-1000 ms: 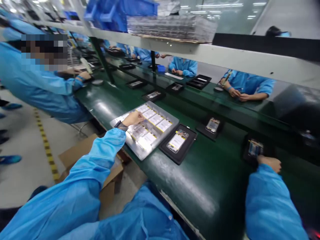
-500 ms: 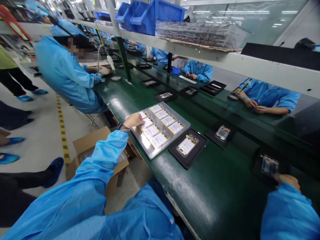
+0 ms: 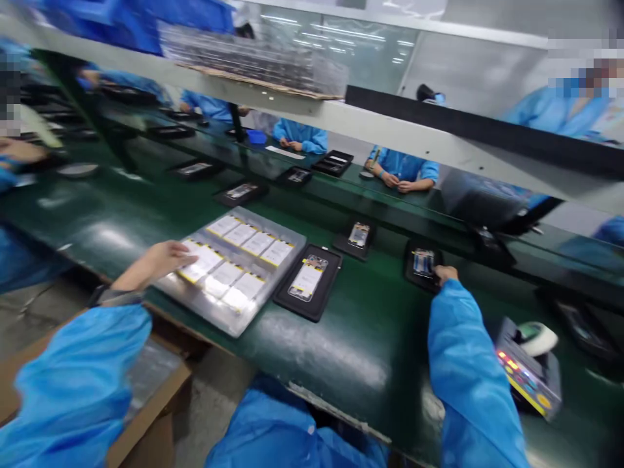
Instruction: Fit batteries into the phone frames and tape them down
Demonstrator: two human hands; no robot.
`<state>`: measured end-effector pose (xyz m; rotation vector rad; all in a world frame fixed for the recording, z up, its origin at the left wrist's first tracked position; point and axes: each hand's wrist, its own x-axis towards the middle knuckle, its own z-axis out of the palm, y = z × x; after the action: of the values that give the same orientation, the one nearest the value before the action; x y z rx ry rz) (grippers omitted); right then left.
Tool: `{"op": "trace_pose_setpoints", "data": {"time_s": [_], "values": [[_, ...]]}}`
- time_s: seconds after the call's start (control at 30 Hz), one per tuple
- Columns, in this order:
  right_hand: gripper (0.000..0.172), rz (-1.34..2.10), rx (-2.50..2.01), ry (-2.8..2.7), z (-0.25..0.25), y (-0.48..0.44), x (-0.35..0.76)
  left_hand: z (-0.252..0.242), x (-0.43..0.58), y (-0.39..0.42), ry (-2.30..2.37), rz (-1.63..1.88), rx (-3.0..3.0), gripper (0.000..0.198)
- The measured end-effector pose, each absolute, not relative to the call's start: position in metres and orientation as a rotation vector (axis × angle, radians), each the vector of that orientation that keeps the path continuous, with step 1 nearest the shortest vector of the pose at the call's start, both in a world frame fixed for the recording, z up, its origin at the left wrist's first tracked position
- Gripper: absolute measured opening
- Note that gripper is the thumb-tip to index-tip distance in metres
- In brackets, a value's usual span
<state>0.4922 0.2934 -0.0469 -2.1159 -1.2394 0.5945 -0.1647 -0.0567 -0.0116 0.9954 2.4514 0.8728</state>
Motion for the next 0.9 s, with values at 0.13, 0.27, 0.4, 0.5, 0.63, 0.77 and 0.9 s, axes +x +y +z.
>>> {"op": "trace_pose_setpoints", "data": {"time_s": [0.13,0.27,0.4,0.5,0.63,0.77,0.9], "values": [[0.028,0.825,-2.159,-0.979,-0.055,0.303,0.493,0.003,-0.154,-0.056,2.345,0.935,0.943,0.025],[0.027,0.889,-2.083,-0.870,-0.054,0.300,0.489,0.022,-0.131,-0.060,2.377,1.180,0.966,0.025],[0.026,0.895,-1.922,-0.837,-0.044,0.282,0.477,0.023,-0.071,-0.045,2.032,1.638,0.862,0.035],[0.017,0.870,-1.752,-0.855,-0.043,0.247,0.462,0.003,0.011,-0.006,1.596,1.672,0.746,0.043],[0.014,0.888,-1.518,-0.905,-0.061,0.174,0.436,-0.028,0.131,0.055,1.355,1.347,0.917,0.049],[0.024,0.965,-1.374,-0.937,-0.092,0.103,0.411,-0.046,0.204,0.084,1.287,1.168,1.087,0.049],[0.034,1.048,-1.277,-0.966,-0.113,0.067,0.393,-0.064,0.225,0.087,1.278,1.133,1.124,0.038]]}}
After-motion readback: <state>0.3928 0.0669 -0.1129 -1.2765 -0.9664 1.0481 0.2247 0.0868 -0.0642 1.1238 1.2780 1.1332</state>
